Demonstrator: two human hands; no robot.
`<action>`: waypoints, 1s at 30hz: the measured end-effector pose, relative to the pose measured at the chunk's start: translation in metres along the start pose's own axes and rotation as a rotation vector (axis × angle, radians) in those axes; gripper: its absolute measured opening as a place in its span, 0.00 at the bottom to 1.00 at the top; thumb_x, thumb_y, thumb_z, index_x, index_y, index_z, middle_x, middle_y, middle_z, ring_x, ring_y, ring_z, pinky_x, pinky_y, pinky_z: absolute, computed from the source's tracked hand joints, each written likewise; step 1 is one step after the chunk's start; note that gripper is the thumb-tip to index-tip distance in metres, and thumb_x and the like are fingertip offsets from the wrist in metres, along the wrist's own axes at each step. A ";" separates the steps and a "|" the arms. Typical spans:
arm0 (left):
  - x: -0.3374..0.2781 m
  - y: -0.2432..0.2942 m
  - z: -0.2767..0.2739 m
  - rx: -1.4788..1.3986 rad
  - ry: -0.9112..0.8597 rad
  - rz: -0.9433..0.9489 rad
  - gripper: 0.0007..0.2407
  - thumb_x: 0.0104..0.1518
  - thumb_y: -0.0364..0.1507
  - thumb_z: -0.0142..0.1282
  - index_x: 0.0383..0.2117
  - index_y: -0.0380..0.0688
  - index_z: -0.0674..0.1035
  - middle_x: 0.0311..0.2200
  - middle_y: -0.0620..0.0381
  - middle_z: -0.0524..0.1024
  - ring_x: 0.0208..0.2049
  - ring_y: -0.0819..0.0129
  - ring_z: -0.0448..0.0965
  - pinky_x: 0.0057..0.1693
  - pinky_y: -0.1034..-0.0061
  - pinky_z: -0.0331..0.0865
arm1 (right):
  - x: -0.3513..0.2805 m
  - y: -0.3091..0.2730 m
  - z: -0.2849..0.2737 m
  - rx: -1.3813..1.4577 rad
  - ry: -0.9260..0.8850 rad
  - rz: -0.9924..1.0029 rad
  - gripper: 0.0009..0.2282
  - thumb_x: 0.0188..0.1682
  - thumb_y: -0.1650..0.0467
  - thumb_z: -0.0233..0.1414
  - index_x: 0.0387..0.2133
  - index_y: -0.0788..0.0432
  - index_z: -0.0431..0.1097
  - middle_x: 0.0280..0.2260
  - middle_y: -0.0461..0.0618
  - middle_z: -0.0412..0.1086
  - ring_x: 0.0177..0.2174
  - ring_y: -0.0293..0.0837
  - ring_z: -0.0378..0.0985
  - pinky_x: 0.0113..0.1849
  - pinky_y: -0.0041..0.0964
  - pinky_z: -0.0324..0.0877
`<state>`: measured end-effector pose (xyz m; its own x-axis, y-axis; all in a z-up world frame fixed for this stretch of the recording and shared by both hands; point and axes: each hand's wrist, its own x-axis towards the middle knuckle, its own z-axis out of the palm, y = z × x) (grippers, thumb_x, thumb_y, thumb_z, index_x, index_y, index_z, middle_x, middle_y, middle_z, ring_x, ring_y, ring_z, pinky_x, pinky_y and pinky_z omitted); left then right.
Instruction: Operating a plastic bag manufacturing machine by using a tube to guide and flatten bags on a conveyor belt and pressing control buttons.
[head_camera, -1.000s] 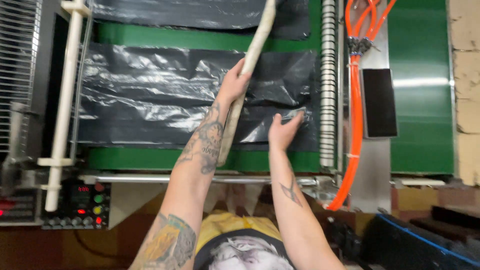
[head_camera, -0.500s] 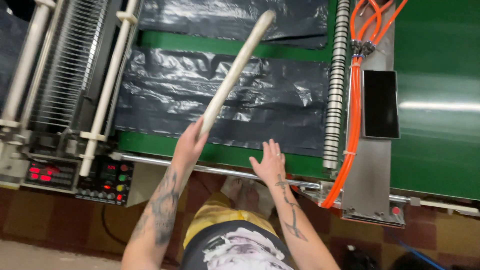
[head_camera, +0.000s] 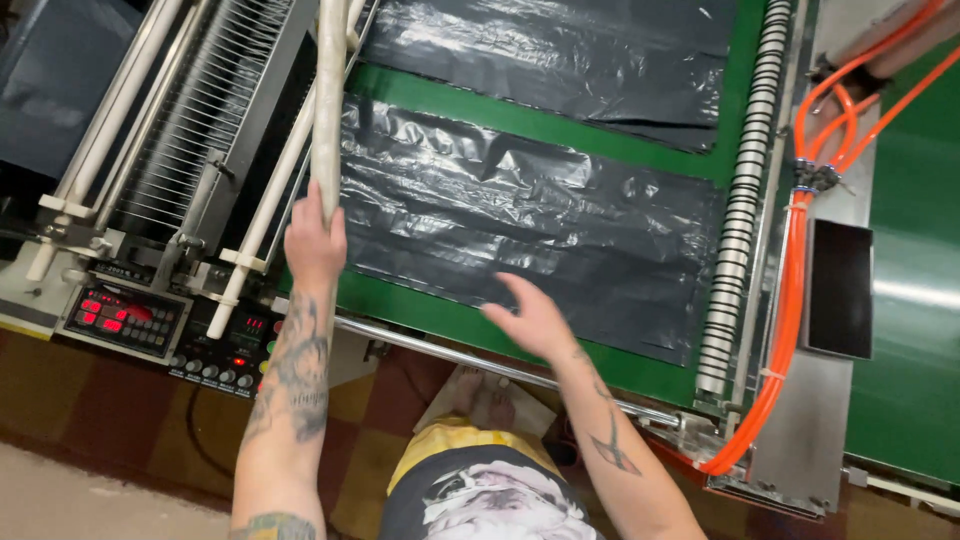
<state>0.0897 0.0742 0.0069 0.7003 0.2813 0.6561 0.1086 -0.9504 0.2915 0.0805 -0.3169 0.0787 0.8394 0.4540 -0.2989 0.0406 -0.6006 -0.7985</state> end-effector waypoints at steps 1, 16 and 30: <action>0.020 0.000 0.006 -0.007 -0.002 -0.002 0.22 0.61 0.36 0.60 0.61 0.42 0.75 0.41 0.50 0.76 0.39 0.51 0.81 0.41 0.59 0.75 | 0.006 -0.020 0.016 -0.004 0.003 0.005 0.32 0.47 0.54 0.58 0.63 0.55 0.63 0.60 0.57 0.66 0.61 0.56 0.65 0.61 0.54 0.59; 0.060 0.237 0.226 -0.789 -0.838 -0.051 0.28 0.58 0.41 0.59 0.65 0.48 0.69 0.57 0.39 0.73 0.59 0.43 0.72 0.64 0.54 0.65 | 0.081 0.101 0.007 0.326 0.810 -0.062 0.28 0.54 0.76 0.48 0.66 0.78 0.44 0.62 0.84 0.52 0.62 0.73 0.55 0.63 0.60 0.51; -0.066 0.155 -0.064 -0.914 -0.512 -0.271 0.28 0.51 0.27 0.65 0.62 0.37 0.73 0.56 0.31 0.73 0.58 0.39 0.71 0.62 0.52 0.67 | -0.049 0.069 0.086 -0.350 0.326 -0.142 0.30 0.46 0.53 0.59 0.59 0.54 0.65 0.58 0.55 0.65 0.61 0.54 0.64 0.57 0.54 0.64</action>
